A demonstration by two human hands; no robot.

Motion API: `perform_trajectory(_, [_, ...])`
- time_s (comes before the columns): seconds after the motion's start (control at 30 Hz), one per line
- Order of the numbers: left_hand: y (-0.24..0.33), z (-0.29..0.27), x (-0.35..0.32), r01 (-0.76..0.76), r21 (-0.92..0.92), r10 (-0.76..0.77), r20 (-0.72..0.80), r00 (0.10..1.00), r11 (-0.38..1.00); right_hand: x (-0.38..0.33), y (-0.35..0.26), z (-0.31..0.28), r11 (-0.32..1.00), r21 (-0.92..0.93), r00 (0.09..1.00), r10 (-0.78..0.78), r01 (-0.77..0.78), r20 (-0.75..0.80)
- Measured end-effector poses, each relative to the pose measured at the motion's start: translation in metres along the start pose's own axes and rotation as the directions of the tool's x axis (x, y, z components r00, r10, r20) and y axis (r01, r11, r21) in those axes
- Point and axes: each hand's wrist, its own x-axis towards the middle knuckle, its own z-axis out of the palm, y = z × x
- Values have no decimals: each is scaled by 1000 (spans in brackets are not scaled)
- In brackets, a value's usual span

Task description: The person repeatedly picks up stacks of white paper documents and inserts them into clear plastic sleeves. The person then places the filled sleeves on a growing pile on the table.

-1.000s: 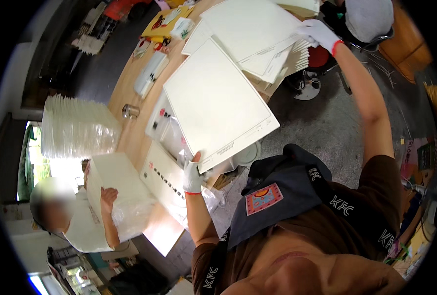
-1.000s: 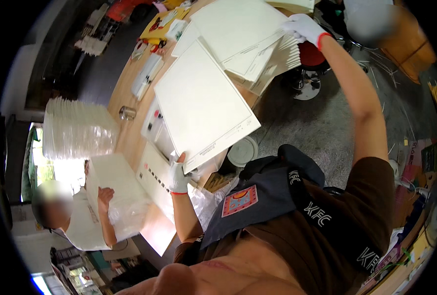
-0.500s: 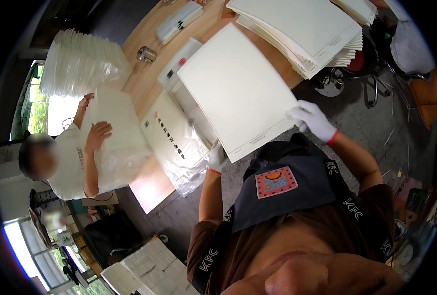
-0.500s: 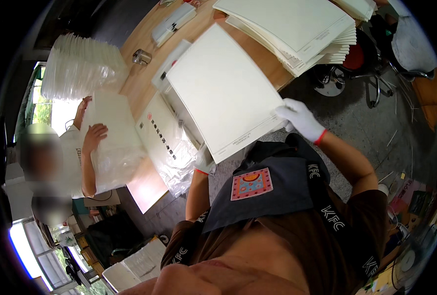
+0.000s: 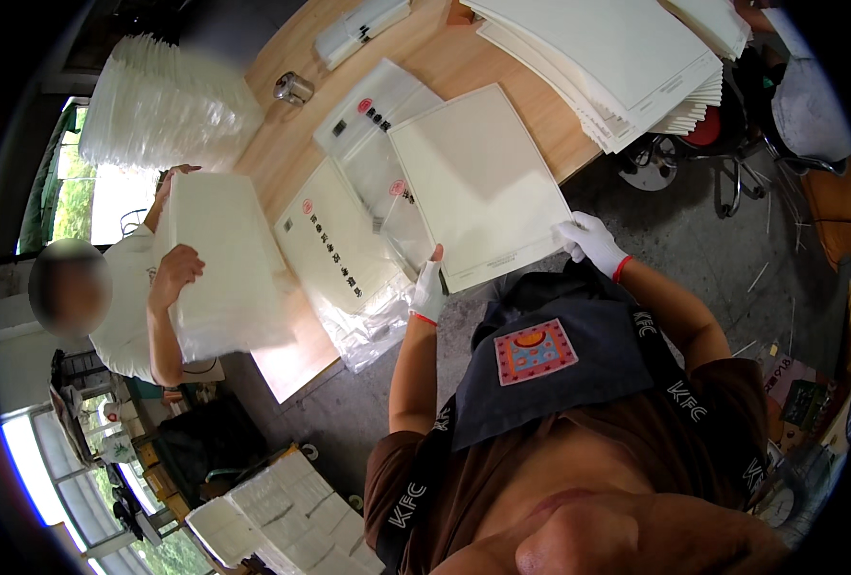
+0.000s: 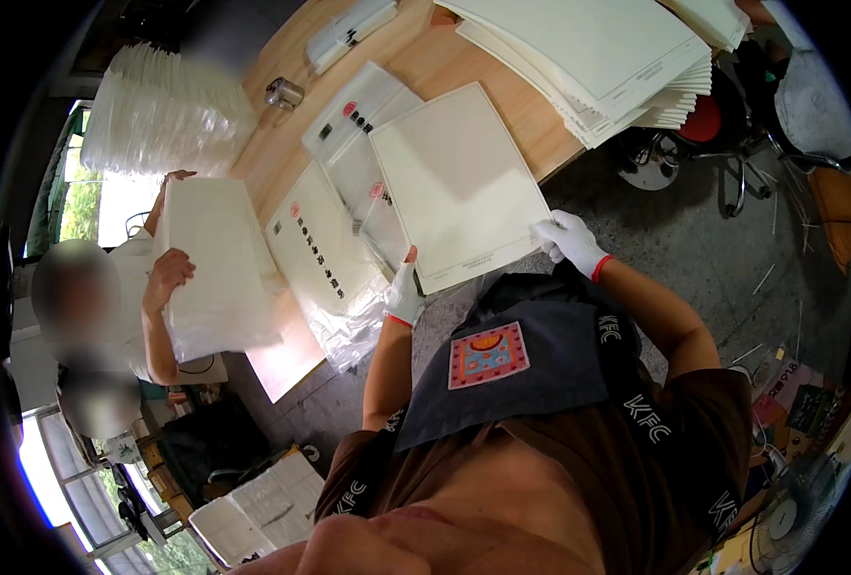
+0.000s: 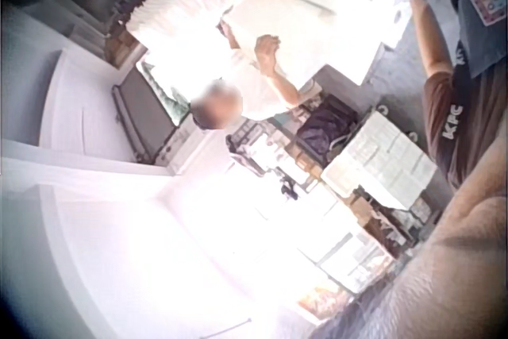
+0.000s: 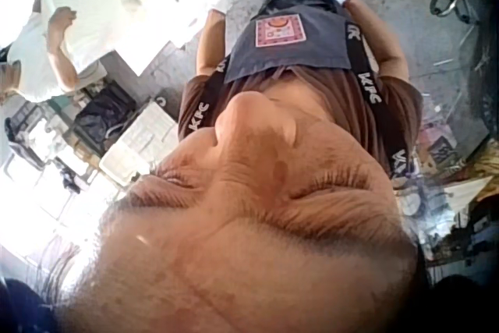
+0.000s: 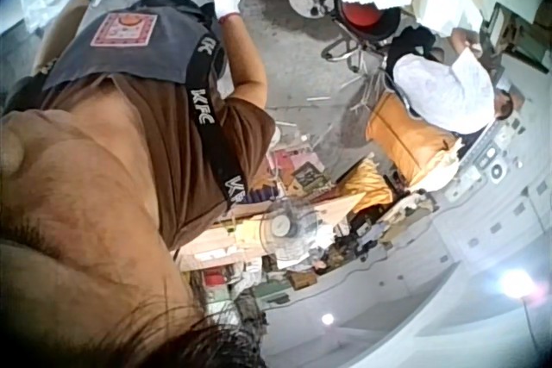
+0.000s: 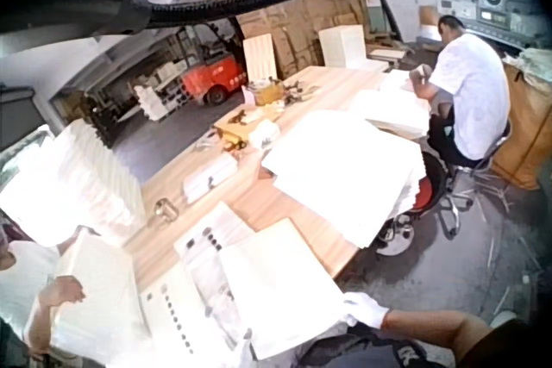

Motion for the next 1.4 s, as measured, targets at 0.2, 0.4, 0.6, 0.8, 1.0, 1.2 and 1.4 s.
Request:
perform_trajectory(0.2, [11,17,-13,-174,282,199,-63,978,944,2,1,-8,771,-602,927,-351,207,-131])
perform_trajectory(0.4, [88,49,-80,48,-104,-24,215,976,993,36,-41,-21,933,-74,928,-337,351,157])
perform_trajectory(0.6, [103,18,-48,-47,674,57,7,998,737,93,-51,27,909,409,873,-265,84,410])
perform_trajectory(0.8, [53,137,-54,-179,984,290,163,943,27,77,-78,95,844,-420,942,-317,334,112])
perform_trajectory(1.0, [65,168,-49,-332,943,243,326,914,-18,74,-87,64,774,-536,922,-386,336,22])
perform_trajectory(1.2, [158,82,-33,-375,-34,373,225,900,926,-30,-161,5,334,-716,695,-659,614,288])
perform_trajectory(1.4, [242,99,-65,-448,-155,473,227,852,881,-80,-176,0,-233,-726,526,-552,647,646])
